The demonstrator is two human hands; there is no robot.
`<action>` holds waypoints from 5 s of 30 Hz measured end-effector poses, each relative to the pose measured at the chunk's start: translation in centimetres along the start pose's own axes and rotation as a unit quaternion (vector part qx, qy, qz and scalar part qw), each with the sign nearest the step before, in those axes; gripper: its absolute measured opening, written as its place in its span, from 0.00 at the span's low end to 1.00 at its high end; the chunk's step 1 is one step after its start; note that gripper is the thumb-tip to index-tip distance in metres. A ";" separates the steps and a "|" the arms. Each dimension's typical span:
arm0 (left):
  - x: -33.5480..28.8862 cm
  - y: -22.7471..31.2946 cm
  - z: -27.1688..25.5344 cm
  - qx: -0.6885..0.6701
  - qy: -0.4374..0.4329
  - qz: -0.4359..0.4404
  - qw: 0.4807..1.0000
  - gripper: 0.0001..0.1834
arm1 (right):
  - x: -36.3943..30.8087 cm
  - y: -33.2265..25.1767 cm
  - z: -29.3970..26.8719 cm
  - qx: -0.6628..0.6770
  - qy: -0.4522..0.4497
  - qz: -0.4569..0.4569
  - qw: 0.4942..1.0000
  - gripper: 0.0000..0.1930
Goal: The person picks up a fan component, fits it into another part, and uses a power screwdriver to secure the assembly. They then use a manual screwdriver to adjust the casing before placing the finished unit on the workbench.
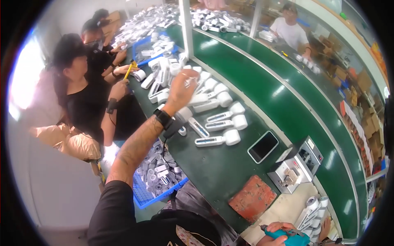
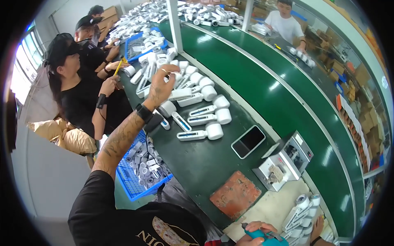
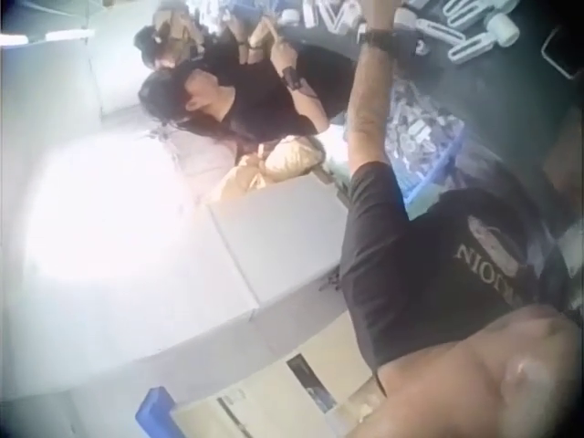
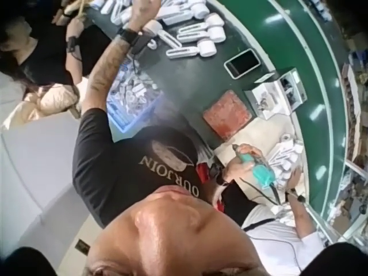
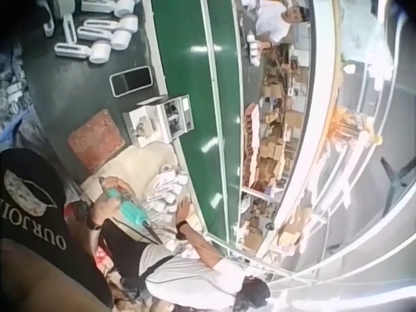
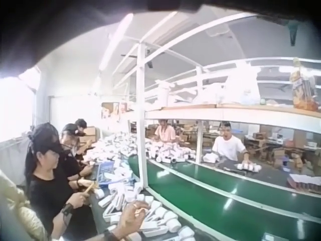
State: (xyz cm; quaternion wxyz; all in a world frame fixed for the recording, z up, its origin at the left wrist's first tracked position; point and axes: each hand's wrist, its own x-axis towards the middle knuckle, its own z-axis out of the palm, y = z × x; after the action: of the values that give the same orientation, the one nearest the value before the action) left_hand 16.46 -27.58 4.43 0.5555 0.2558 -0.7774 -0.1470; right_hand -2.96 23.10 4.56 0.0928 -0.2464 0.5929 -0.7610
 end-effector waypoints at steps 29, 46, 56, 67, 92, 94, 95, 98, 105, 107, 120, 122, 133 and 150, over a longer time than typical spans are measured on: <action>-23.3 38.7 34.4 -0.221 -0.444 0.140 0.857 0.28 | -2.7 -2.2 -5.3 -0.019 0.074 0.017 0.997 0.40; -17.5 27.4 15.3 -0.191 -0.401 0.260 0.858 0.26 | 0.9 0.5 -1.5 -0.046 -0.026 0.005 0.999 0.35; -15.5 25.5 14.3 -0.212 -0.338 0.143 0.905 0.14 | 2.1 0.7 1.6 0.053 0.029 0.042 0.997 0.32; -16.5 25.9 14.9 -0.275 -0.423 0.153 0.850 0.20 | 7.5 -1.6 3.6 0.010 -0.016 -0.035 0.999 0.37; -16.2 26.0 14.5 -0.247 -0.405 0.150 0.867 0.20 | 7.7 1.9 4.8 0.011 -0.009 -0.064 0.998 0.38; -16.3 26.0 14.4 -0.229 -0.404 0.166 0.870 0.16 | 7.7 1.9 4.6 0.008 -0.017 -0.069 0.997 0.39; -16.3 26.0 14.5 -0.230 -0.405 0.165 0.869 0.16 | 7.7 1.9 4.6 0.007 -0.017 -0.067 0.998 0.39; -16.5 26.1 14.7 -0.241 -0.395 0.174 0.869 0.16 | 7.7 2.1 4.4 0.008 -0.024 -0.079 0.997 0.40; -15.9 25.9 14.3 -0.268 -0.461 0.104 0.840 0.16 | 7.7 2.3 4.0 0.029 -0.057 -0.071 0.995 0.40; -15.9 25.9 14.4 -0.262 -0.502 0.092 0.819 0.16 | 7.7 2.2 3.8 0.034 -0.062 -0.066 0.995 0.40; -15.3 25.4 15.8 -0.291 -0.443 0.052 0.846 0.17 | 11.3 0.5 4.3 0.115 -0.045 -0.065 0.990 0.32; -15.1 25.2 16.1 -0.269 -0.433 0.077 0.857 0.18 | 12.7 0.6 5.8 0.025 0.017 -0.088 0.996 0.29; -16.2 25.3 15.1 -0.196 -0.420 0.162 0.871 0.28 | 16.3 5.2 6.3 -0.061 -0.050 -0.119 0.990 0.15; -16.1 24.9 15.2 -0.227 -0.424 0.118 0.869 0.25 | 10.5 2.8 3.7 -0.032 -0.053 -0.028 0.998 0.27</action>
State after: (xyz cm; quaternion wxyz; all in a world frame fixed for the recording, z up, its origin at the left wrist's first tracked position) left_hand 0.41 1.21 -0.63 0.2289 -0.0577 -0.9076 -0.3472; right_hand -10.63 14.62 5.33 0.0947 -0.3055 0.6042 -0.7298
